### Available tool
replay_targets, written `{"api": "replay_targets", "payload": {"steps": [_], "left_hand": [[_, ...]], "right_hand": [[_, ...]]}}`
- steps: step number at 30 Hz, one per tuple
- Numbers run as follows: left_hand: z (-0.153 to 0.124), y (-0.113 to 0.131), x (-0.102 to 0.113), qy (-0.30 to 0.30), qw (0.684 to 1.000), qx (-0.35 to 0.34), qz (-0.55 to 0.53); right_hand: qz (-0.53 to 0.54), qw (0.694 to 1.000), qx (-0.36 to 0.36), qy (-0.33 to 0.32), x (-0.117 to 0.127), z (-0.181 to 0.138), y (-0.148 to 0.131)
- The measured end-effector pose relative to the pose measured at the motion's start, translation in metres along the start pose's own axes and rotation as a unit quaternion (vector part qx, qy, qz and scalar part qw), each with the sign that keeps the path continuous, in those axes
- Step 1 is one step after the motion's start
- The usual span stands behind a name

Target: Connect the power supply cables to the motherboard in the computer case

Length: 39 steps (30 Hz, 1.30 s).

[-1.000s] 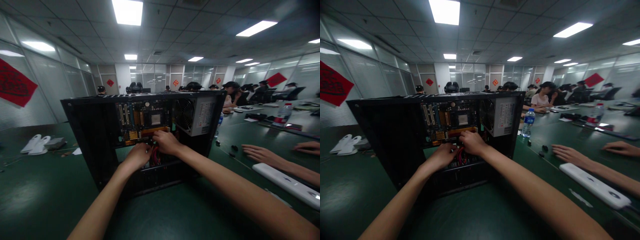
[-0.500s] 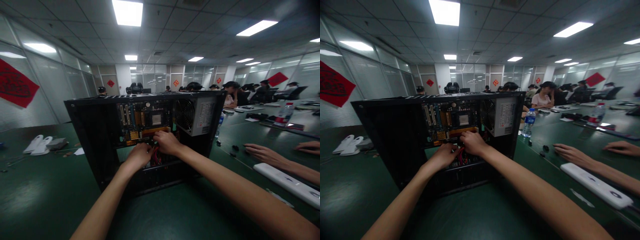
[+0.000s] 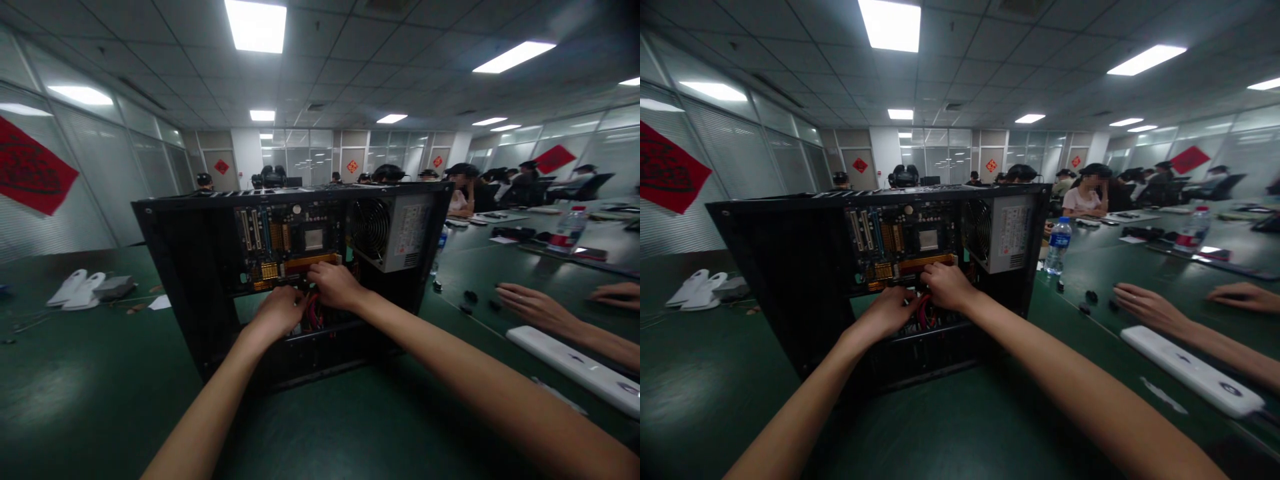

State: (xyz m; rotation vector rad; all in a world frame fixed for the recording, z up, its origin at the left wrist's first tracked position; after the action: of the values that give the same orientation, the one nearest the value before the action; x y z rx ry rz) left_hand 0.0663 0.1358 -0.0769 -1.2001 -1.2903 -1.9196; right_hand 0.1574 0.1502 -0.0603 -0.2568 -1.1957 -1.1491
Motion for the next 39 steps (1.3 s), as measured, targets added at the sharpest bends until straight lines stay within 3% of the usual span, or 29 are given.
{"api": "replay_targets", "payload": {"steps": [15, 24, 33, 39], "left_hand": [[-0.001, -0.001, 0.002, 0.007, 1.0, 0.007, 0.004], [-0.002, -0.003, 0.004, 0.016, 0.999, 0.043, 0.026], [-0.001, -0.006, 0.007, 0.032, 0.997, 0.051, 0.041], [-0.002, -0.006, 0.006, 0.034, 0.998, 0.049, 0.033]], "right_hand": [[0.005, 1.0, -0.012, -0.021, -0.004, 0.002, 0.002], [0.062, 0.998, 0.002, 0.022, -0.004, -0.004, 0.003], [0.034, 0.999, -0.021, 0.032, 0.012, -0.013, 0.004], [0.062, 0.998, -0.026, 0.006, 0.001, -0.01, 0.008]]}}
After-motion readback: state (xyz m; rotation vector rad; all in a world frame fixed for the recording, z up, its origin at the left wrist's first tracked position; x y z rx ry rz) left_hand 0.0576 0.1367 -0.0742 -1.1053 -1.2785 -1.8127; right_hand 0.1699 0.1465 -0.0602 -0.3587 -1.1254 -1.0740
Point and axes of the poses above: each hand's wrist, its own z-axis towards the middle knuckle, its own x-axis out of the back of the hand, y = z × x, the point moved 9 cm from there along z, towards the middle knuckle, and after that the axes turned 9 degrees about -z, right-handed, at the moved point
